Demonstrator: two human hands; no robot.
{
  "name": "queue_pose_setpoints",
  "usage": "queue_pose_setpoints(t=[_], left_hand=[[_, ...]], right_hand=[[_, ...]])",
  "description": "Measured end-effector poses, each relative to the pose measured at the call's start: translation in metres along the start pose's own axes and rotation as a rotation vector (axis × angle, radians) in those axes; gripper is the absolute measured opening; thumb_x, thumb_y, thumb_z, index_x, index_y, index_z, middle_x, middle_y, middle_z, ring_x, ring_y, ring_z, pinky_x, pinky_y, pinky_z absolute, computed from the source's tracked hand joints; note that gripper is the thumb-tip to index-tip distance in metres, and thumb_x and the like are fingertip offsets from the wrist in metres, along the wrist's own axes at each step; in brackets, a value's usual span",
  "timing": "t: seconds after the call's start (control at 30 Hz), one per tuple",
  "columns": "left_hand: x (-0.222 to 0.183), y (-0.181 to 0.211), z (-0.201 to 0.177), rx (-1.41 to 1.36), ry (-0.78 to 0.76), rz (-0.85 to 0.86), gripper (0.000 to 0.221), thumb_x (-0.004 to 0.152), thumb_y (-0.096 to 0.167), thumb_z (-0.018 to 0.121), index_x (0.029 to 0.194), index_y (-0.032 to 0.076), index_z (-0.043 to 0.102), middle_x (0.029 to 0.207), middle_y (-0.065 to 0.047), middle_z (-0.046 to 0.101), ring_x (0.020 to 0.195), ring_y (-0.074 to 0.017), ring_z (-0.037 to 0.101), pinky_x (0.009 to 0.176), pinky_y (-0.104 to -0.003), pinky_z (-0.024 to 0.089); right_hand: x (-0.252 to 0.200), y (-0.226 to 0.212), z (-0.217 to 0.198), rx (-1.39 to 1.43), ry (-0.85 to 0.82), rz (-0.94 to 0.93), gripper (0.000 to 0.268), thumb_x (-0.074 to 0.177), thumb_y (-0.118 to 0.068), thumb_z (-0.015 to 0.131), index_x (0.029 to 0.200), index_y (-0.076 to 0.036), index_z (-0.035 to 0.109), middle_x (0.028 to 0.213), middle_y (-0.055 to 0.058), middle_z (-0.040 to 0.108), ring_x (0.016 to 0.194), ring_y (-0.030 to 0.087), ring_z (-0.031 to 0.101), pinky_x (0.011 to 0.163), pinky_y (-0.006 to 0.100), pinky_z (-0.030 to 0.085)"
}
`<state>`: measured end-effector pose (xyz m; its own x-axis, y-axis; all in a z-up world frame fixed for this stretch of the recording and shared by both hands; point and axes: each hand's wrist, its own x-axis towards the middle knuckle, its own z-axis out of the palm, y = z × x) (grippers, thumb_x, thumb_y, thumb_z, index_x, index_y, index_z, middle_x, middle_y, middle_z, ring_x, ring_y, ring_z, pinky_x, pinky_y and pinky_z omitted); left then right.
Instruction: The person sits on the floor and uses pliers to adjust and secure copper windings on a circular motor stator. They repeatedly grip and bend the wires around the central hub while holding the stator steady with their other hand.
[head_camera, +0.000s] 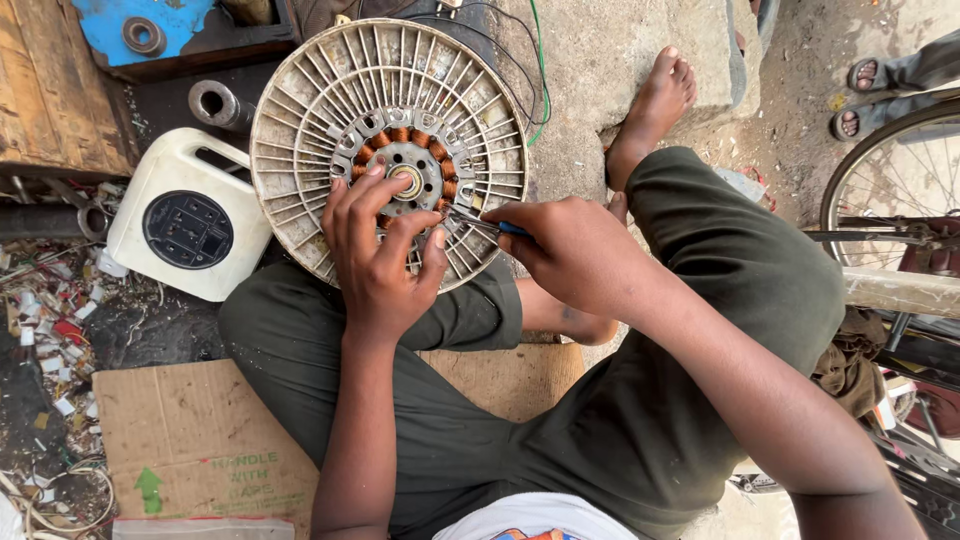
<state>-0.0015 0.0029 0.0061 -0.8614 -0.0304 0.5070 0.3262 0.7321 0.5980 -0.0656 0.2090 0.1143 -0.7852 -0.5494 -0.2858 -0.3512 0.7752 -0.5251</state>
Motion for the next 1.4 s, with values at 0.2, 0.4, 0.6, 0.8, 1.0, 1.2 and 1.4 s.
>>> queue_pose_setpoints(t=[0.2, 0.4, 0.6, 0.8, 1.0, 1.2, 1.4], left_hand=[[-0.001, -0.006, 0.001, -0.080, 0.047, -0.049, 0.019, 0.102, 0.019, 0.067, 0.118, 0.010, 0.063, 0.136, -0.008, 0.057, 0.142, -0.0289, 0.050, 0.129, -0.057, 0.031], [0.004, -0.002, -0.002, -0.093, 0.064, -0.046, 0.022, 0.100, 0.018, 0.066, 0.119, 0.010, 0.062, 0.133, -0.009, 0.058, 0.137, -0.0289, 0.053, 0.126, -0.056, 0.033], [0.004, 0.002, -0.005, -0.120, 0.067, -0.070, 0.023, 0.099, 0.015, 0.065, 0.121, 0.010, 0.062, 0.133, -0.008, 0.059, 0.136, -0.0293, 0.055, 0.126, -0.056, 0.034], [0.006, 0.002, -0.007, -0.128, 0.073, -0.076, 0.023, 0.098, 0.016, 0.065, 0.120, 0.009, 0.063, 0.132, -0.009, 0.059, 0.136, -0.0297, 0.055, 0.126, -0.056, 0.033], [0.004, 0.001, -0.006, -0.160, 0.074, -0.078, 0.022, 0.100, 0.016, 0.064, 0.121, 0.009, 0.063, 0.132, -0.008, 0.059, 0.136, -0.0286, 0.054, 0.126, -0.055, 0.034], [0.006, -0.001, -0.010, -0.180, 0.097, -0.076, 0.021, 0.100, 0.016, 0.063, 0.120, 0.009, 0.063, 0.131, -0.009, 0.059, 0.136, -0.0297, 0.054, 0.124, -0.055, 0.034], [0.006, 0.001, -0.011, -0.183, 0.097, -0.075, 0.021, 0.099, 0.015, 0.063, 0.119, 0.009, 0.063, 0.131, -0.008, 0.059, 0.136, -0.0294, 0.055, 0.125, -0.054, 0.035]], right_hand=[[0.003, -0.012, -0.003, -0.077, 0.011, 0.055, 0.029, 0.093, -0.022, 0.065, 0.119, -0.014, 0.074, 0.082, 0.017, 0.074, 0.076, 0.037, 0.071, 0.067, 0.049, 0.054], [0.003, -0.028, -0.006, -0.216, 0.018, 0.061, 0.026, 0.094, -0.022, 0.064, 0.117, -0.014, 0.074, 0.075, 0.016, 0.072, 0.065, 0.037, 0.070, 0.058, 0.049, 0.053], [0.008, -0.040, -0.005, -0.315, 0.031, 0.014, 0.019, 0.093, -0.021, 0.064, 0.107, -0.012, 0.073, 0.068, 0.014, 0.070, 0.060, 0.036, 0.069, 0.055, 0.048, 0.053], [0.011, -0.049, -0.001, -0.435, -0.002, 0.053, 0.014, 0.094, -0.022, 0.064, 0.096, -0.009, 0.069, 0.064, 0.013, 0.068, 0.060, 0.035, 0.069, 0.056, 0.047, 0.053], [0.000, -0.055, 0.015, -0.375, 0.158, 0.028, 0.013, 0.095, -0.019, 0.066, 0.096, -0.007, 0.069, 0.077, 0.013, 0.070, 0.069, 0.035, 0.069, 0.060, 0.047, 0.053], [-0.007, -0.038, 0.034, -0.097, 0.243, 0.072, 0.024, 0.093, -0.021, 0.070, 0.106, -0.001, 0.067, 0.098, 0.019, 0.073, 0.085, 0.039, 0.071, 0.071, 0.046, 0.055], [-0.005, -0.023, 0.042, 0.084, 0.213, 0.069, 0.029, 0.093, -0.019, 0.069, 0.112, 0.001, 0.065, 0.106, 0.020, 0.074, 0.095, 0.038, 0.072, 0.078, 0.044, 0.056]])
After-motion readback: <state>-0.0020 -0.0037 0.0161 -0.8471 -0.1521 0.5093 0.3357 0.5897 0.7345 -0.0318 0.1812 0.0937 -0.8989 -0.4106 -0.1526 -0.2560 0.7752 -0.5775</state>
